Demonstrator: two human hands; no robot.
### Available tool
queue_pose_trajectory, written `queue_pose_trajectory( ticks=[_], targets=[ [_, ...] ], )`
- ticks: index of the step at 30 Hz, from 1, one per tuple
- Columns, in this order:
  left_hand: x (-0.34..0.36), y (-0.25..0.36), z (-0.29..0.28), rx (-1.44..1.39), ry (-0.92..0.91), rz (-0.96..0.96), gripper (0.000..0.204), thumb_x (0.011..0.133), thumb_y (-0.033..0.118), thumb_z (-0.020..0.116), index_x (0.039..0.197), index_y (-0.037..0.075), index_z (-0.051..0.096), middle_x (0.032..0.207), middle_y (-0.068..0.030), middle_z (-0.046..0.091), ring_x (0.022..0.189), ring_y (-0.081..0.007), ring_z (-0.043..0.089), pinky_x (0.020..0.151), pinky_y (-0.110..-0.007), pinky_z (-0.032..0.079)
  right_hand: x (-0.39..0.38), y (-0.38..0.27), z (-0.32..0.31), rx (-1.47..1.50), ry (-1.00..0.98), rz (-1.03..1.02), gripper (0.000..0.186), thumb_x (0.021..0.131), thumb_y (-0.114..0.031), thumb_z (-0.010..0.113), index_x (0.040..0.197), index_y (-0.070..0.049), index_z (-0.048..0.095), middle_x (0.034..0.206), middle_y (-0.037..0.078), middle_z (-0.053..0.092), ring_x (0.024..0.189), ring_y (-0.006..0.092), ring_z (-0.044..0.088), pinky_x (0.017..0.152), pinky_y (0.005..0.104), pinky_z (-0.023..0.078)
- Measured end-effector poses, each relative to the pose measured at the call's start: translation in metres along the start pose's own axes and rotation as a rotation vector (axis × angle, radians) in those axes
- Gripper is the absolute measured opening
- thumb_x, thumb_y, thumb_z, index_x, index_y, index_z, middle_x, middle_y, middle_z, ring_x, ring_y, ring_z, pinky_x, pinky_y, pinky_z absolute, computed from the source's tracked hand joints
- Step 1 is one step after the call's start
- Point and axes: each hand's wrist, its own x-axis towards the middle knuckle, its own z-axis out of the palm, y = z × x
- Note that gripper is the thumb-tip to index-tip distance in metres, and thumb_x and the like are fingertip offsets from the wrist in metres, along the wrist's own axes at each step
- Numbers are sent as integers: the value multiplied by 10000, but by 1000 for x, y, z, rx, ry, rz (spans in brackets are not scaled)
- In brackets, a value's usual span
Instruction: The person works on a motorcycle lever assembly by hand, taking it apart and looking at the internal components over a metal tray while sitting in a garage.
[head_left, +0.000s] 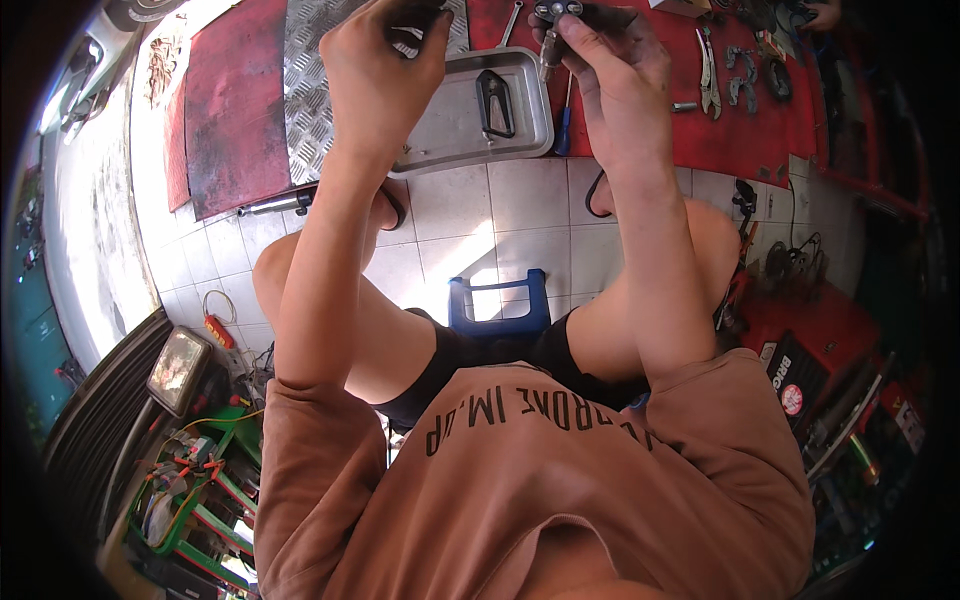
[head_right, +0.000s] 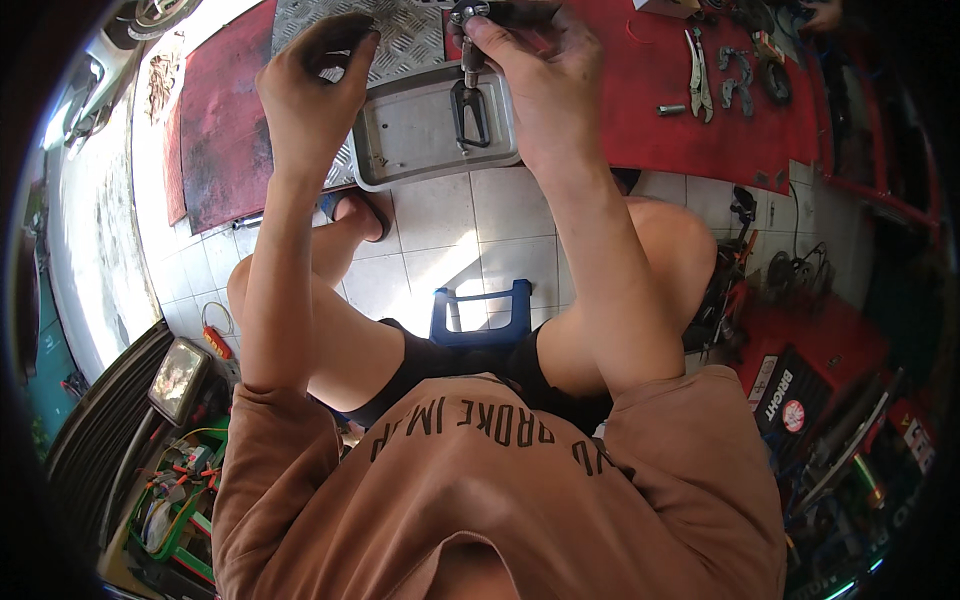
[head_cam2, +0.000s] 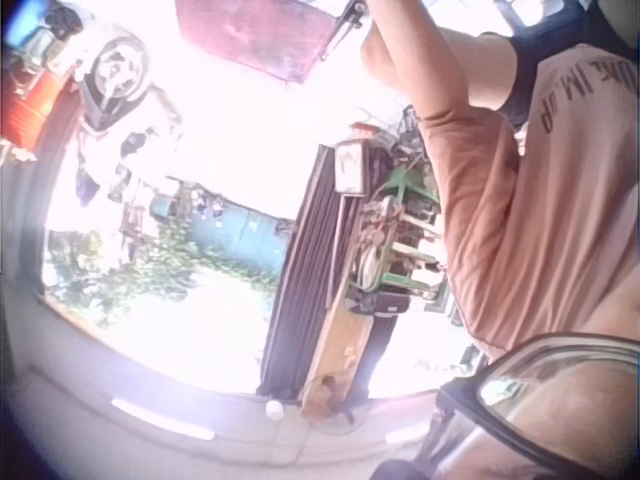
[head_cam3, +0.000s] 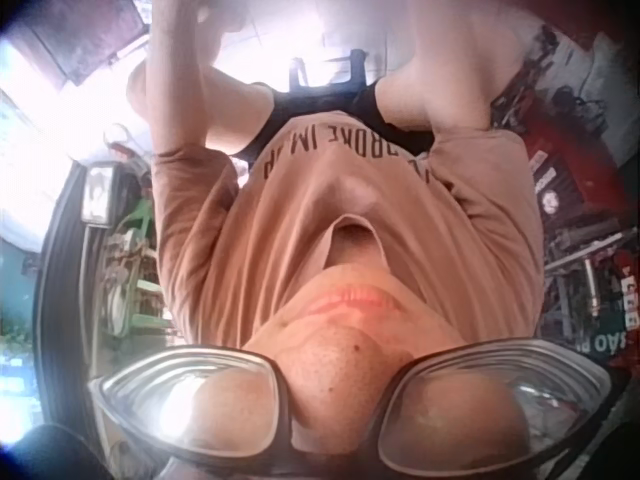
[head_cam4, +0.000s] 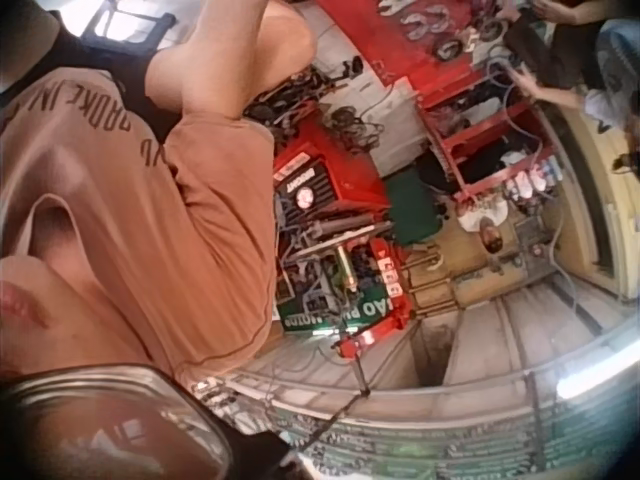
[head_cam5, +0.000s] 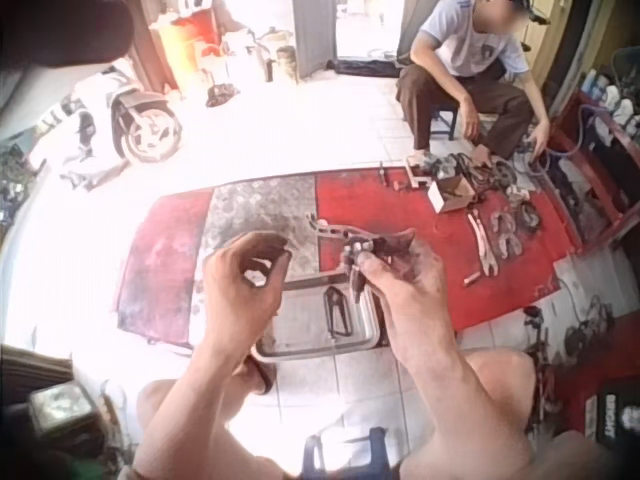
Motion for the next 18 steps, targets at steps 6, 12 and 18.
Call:
queue_pose_trajectory(
  ticks=[6,12,18],
  targets=[
    [-8,-89,-12,301,-429,-329,231,723,183,673,853,-5,703,809,-197,681,737,-338,674,693,-407,532,-3,-16,1,34,10,78,120,870,30,562,968,-30,593,889,57,641,797,144,621,697,274,507],
    [-88,-185,34,744,-681,-474,235,738,101,594,947,30,674,917,-213,672,904,-382,652,804,-455,519,0,-26,-4,84,50,116,125,868,10,576,980,-39,604,889,42,644,783,139,618,682,257,503],
    [-133,-211,45,812,-725,-294,224,723,218,738,853,44,686,837,-164,654,929,-334,621,808,-428,499,5,-33,-15,109,93,116,135,866,21,573,988,-26,603,896,60,650,779,140,619,686,259,506]
  ],
)
